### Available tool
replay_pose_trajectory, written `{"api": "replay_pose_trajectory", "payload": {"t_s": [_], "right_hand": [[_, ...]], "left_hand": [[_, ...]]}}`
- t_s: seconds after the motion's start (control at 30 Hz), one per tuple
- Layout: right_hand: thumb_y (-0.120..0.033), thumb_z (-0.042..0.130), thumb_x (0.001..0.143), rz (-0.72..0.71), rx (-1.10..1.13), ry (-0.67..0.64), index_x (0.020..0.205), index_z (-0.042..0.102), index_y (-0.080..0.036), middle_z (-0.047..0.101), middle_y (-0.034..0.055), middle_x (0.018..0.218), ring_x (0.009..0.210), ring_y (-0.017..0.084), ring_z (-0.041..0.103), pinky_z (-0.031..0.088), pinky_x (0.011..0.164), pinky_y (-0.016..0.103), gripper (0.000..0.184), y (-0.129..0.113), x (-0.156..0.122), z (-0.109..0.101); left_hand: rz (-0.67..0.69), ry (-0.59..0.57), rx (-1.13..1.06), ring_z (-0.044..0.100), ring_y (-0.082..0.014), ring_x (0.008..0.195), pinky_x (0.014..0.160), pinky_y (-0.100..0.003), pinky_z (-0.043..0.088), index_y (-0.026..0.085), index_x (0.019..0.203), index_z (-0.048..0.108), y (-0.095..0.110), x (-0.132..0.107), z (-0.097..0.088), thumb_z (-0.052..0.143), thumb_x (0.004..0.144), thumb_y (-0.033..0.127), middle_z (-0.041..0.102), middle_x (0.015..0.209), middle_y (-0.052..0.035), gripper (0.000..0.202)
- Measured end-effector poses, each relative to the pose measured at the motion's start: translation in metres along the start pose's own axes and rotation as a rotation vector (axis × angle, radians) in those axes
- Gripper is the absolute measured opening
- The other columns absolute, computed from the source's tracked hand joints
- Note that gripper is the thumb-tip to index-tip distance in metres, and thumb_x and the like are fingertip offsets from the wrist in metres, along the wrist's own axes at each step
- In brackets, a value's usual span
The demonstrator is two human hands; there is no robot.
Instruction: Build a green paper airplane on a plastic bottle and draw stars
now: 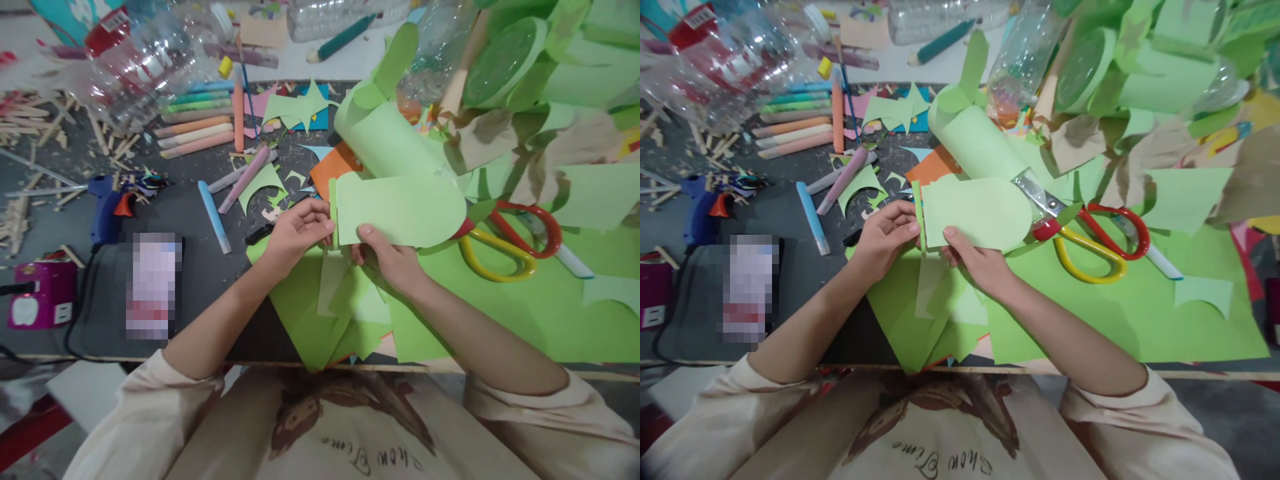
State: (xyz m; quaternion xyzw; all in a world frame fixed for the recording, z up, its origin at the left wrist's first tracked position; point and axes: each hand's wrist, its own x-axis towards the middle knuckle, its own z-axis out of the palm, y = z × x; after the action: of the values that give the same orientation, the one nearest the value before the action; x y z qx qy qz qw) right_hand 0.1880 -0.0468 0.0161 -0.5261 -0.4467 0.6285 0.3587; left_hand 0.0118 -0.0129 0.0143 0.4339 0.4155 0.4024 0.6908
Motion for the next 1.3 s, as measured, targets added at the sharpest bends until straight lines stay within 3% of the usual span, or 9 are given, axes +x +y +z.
{"api": "replay_pose_trajectory", "payload": {"t_s": [0.23, 0.53, 0.97, 1.3], "right_hand": [[-0.074, 0.059, 0.083, -0.076, 0.002, -0.007, 0.055, 0.062, -0.022, 0.06, -0.0006, 0.055, 0.053, 0.014, 0.053, 0.049, 0.067, 0.032, 0.059, 0.0045, 0.0006, -0.0009], [-0.077, 0.063, 0.076, -0.001, 0.003, 0.025, 0.06, 0.064, -0.022, 0.059, -0.001, 0.056, 0.052, 0.014, 0.052, 0.052, 0.066, 0.035, 0.058, 0.0037, 0.0, -0.0013], [-0.075, 0.06, 0.081, -0.026, -0.05, 0.049, 0.061, 0.064, -0.023, 0.06, -0.0008, 0.058, 0.054, 0.015, 0.054, 0.054, 0.07, 0.036, 0.056, 0.008, -0.0007, -0.001], [-0.078, 0.056, 0.081, -0.013, -0.062, -0.01, 0.058, 0.064, -0.022, 0.06, 0.0001, 0.058, 0.056, 0.016, 0.057, 0.052, 0.075, 0.038, 0.061, 0.0072, 0.0001, -0.0021]], "left_hand": [[-0.002, -0.018, -0.01, 0.057, -0.0077, 0.057, 0.06, -0.022, 0.051, 0.02, 0.083, 0.061, 0.0013, -0.0009, -0.0007, 0.087, 0.069, 0.045, 0.061, 0.067, 0.0047, 0.039], [0.002, -0.029, -0.002, 0.056, -0.0069, 0.055, 0.057, -0.02, 0.049, 0.018, 0.084, 0.059, 0.0009, 0.0004, -0.0008, 0.088, 0.067, 0.049, 0.059, 0.066, 0.0054, 0.046], [0.001, -0.026, -0.011, 0.056, -0.0063, 0.056, 0.058, -0.02, 0.05, 0.019, 0.084, 0.059, -0.0015, 0.0007, -0.0008, 0.088, 0.068, 0.046, 0.059, 0.066, 0.0062, 0.043], [0.027, -0.035, 0.038, 0.058, -0.0067, 0.056, 0.057, -0.02, 0.05, 0.018, 0.086, 0.058, -0.0045, 0.0006, -0.0034, 0.086, 0.07, 0.047, 0.058, 0.067, 0.0055, 0.043]]}}
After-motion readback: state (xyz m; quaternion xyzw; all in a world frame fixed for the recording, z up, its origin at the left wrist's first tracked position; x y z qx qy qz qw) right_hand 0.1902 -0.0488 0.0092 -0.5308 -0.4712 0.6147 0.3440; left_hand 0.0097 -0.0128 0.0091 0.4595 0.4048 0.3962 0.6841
